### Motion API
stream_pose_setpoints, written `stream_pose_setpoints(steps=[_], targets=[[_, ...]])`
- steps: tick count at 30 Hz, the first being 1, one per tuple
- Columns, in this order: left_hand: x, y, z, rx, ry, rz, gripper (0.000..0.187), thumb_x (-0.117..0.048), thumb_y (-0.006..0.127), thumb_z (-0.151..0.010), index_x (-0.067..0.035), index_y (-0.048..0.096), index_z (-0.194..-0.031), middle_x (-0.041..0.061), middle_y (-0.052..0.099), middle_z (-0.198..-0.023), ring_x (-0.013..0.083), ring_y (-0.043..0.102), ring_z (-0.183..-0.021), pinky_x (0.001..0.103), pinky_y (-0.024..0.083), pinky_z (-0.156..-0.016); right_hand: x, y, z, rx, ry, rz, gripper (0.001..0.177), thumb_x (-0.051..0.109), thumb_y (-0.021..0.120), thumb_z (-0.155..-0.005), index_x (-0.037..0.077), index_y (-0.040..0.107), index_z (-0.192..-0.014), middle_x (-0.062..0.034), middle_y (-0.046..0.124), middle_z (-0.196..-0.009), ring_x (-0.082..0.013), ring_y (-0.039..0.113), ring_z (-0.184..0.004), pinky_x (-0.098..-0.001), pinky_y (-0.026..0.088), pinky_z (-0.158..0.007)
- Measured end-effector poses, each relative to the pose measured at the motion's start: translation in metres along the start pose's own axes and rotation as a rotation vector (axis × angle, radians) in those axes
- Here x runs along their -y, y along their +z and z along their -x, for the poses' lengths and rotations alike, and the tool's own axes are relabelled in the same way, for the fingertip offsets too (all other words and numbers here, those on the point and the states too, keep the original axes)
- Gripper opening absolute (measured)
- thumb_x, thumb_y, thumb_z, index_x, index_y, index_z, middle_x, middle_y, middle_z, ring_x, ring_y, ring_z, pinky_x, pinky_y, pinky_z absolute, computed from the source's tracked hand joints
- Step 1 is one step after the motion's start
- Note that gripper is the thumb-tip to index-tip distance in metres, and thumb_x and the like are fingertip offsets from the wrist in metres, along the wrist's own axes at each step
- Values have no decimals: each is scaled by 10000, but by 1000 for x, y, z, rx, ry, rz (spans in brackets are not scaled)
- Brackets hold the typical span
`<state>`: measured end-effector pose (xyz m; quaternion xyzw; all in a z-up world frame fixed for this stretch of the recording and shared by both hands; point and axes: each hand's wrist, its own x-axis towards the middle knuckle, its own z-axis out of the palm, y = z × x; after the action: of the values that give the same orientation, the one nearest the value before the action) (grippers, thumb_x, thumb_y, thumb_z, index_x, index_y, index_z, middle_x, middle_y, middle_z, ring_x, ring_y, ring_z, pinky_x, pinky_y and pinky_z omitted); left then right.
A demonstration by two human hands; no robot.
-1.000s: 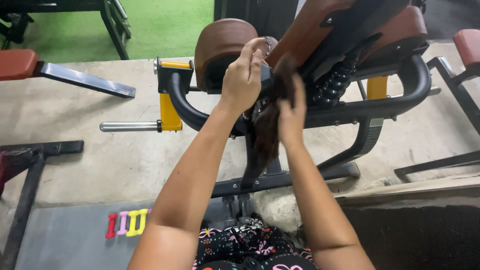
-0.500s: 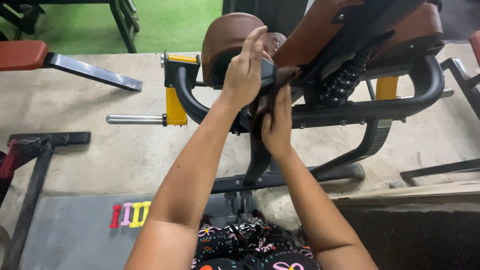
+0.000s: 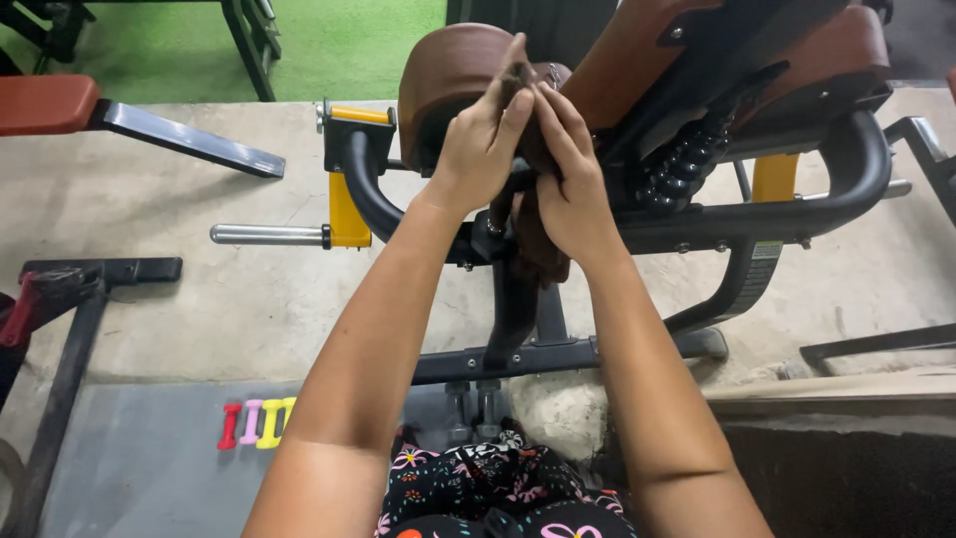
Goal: Cleaning gym machines and dumbbells using a spray bottle and a cloth.
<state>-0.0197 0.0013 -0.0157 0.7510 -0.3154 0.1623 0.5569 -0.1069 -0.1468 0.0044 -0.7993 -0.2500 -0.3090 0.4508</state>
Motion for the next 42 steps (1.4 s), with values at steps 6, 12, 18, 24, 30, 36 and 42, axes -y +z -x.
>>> stream_pose_setpoints(steps=[6,12,18,24,30,36,42], targets=[[-25,-13,0,-31,164,26,774,-499,719,-1011,-197,334,-1610,105,683,-1417,232,737,-1203,332,568,-1066,-52,62,50,-76,237,-303,839,-164,380,-860,-1,163,-1654,-223,369,-1655,-304,359,-1566,-391,258,-1314],[-28,-12,-4,-4,85,-101,460,-369,802,-927,-178,701,-1334,63,727,-1290,214,728,-1168,324,573,-1026,-45,94,97,-17,281,63,890,-131,463,-822,-90,27,-1597,-395,118,-1619,-513,278,-1475,-473,283,-1233],[-34,-15,-13,52,-19,-137,396,-439,878,-788,-161,795,-1058,41,730,-1154,209,736,-1038,324,574,-913,-65,74,137,134,192,588,697,-136,541,-794,-99,418,-1479,-275,393,-1561,-462,486,-1258,-473,436,-1100],[-33,-10,-12,71,34,-115,309,-352,873,-776,-146,799,-993,44,736,-1113,215,733,-1028,329,569,-912,-63,42,112,273,313,529,746,-132,549,-737,86,557,-1451,-234,473,-1433,-437,509,-1240,-446,461,-1061],[-35,-11,-9,111,-69,-93,246,-299,829,-770,-155,775,-961,35,719,-988,221,731,-854,323,578,-812,-107,58,87,377,433,457,769,-142,528,-720,168,608,-1418,-231,441,-1403,-447,462,-1268,-457,430,-1077],[-29,-8,-11,16,13,-102,195,-292,810,-773,-150,776,-902,40,723,-945,222,729,-890,337,574,-818,-58,83,100,319,573,565,871,-120,574,-739,166,423,-1548,-266,375,-1437,-491,449,-1269,-479,432,-1049],[-26,-4,-16,-24,-71,-120,187,-323,787,-750,-173,784,-863,35,720,-952,241,729,-882,353,575,-810,-28,115,149,162,509,748,970,-122,590,-677,-52,228,-1574,-362,314,-1397,-535,413,-1207,-509,409,-1047]])
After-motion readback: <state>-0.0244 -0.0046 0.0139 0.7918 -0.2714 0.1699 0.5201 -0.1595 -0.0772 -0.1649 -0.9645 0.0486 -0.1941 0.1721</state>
